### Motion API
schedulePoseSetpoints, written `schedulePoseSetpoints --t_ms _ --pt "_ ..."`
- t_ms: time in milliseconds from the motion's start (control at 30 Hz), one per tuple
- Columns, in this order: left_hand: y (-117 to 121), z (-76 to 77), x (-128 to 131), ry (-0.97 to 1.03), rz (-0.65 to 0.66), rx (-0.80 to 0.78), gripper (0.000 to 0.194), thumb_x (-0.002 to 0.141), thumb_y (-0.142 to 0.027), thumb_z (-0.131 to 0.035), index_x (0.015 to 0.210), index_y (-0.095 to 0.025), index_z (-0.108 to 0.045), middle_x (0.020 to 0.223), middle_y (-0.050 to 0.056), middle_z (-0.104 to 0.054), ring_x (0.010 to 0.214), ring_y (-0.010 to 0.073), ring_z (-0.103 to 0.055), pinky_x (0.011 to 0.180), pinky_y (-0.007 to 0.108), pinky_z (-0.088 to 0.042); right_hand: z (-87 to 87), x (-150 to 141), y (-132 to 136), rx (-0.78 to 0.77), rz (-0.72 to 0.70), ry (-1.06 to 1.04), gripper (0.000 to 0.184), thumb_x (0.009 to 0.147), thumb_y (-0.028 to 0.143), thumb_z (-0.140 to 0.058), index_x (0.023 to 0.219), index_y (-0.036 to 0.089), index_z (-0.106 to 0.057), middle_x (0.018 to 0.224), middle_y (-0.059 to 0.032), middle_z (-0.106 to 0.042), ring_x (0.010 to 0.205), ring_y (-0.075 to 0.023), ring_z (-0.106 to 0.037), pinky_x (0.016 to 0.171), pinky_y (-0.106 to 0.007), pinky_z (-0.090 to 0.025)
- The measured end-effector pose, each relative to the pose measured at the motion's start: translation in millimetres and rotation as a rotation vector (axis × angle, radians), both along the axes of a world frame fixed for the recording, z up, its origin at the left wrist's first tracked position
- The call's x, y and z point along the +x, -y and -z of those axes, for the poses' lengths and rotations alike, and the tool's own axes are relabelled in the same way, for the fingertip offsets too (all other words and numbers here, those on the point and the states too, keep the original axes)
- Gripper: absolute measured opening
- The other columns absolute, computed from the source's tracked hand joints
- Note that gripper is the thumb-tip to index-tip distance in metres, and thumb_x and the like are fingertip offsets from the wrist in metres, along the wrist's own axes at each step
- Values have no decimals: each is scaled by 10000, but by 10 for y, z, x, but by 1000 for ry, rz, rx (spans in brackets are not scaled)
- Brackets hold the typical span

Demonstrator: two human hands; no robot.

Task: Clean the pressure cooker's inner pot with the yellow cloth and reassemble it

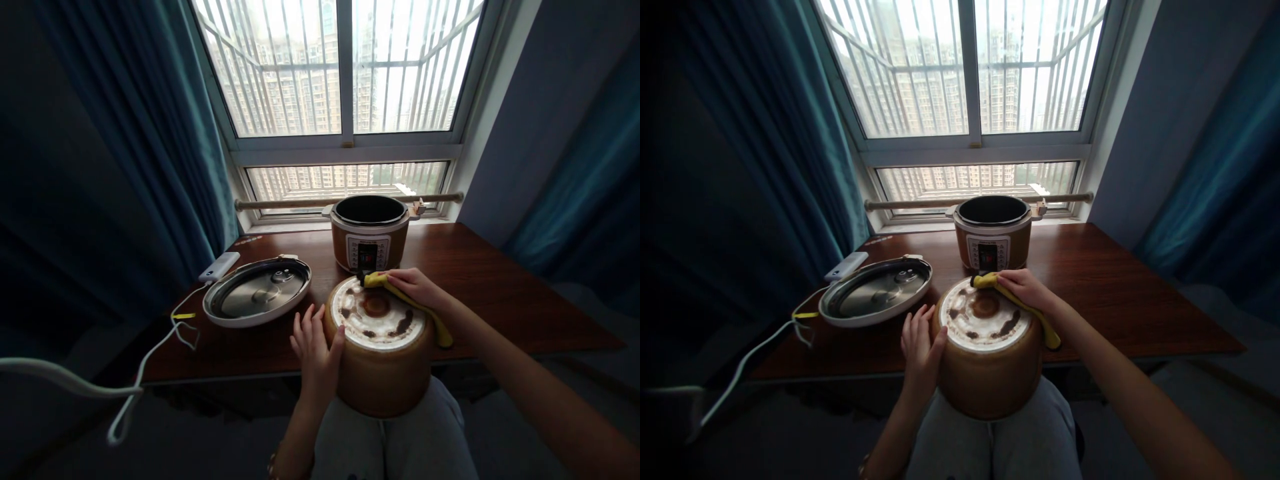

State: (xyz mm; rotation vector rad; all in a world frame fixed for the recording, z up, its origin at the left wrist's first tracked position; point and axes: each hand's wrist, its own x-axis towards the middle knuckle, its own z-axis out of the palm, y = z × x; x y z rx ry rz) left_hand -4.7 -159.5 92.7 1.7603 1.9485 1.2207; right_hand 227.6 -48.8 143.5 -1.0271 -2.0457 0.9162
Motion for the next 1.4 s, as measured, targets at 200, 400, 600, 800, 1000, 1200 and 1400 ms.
schedulePoseSetpoints --t_ms 200,400,600,800,1000,1200,1400 --pt "-14 47 4 4 -8 17 455 856 -420 -349 1240 -187 -414 1377 101 -365 1336 287 -147 1057 559 -103 -78 -37 730 227 -13 37 323 901 330 -394 1092 207 -623 1126 -44 -626 1064 -183 -559 929 -332 -427" --pt "-51 102 1 -2 -18 44 443 852 -409 -366 1234 -190 -414 1365 103 -385 1326 282 -185 1059 543 -128 139 -523 1440 667 269 82 266 858 164 -419 1047 210 -602 1067 -22 -658 1070 -185 -556 921 -347 -396" --pt "-159 298 -51 -22 -51 90 423 845 -379 -407 1227 -198 -440 1340 105 -422 1318 281 -208 1058 530 -141 349 -993 1692 910 329 161 285 881 194 -412 1098 206 -596 1149 38 -616 1140 -145 -504 1006 -254 -285" --pt "-183 313 -296 242 157 79 509 820 -471 -420 1236 -182 -468 1382 119 -381 1327 278 -224 1081 488 -154 333 -1016 1666 967 314 145 270 893 199 -410 1066 209 -617 1094 39 -647 1121 -129 -522 1026 -246 -280" --pt "154 -44 -395 700 97 246 445 870 -393 -425 1282 -226 -424 1366 79 -419 1291 229 -332 1079 431 -218 -95 -1055 1435 639 512 -1 270 871 212 -427 1060 202 -618 1056 -42 -658 1088 -205 -537 941 -359 -391" --pt "471 -337 -144 359 -21 447 459 866 -292 -454 1316 -229 -384 1399 68 -366 1315 232 -280 1094 430 -193 -360 -1568 1067 211 458 137 360 881 290 -401 1163 152 -579 1183 -126 -584 1167 -330 -448 959 -548 -318" --pt "455 -192 8 -135 185 268 515 898 -249 -369 1394 -221 -235 1458 90 -258 1356 249 -163 1084 490 -190 -309 -1356 1044 142 296 -65 400 870 219 -366 1222 108 -520 1290 -131 -496 1224 -227 -421 1039 -443 -304"
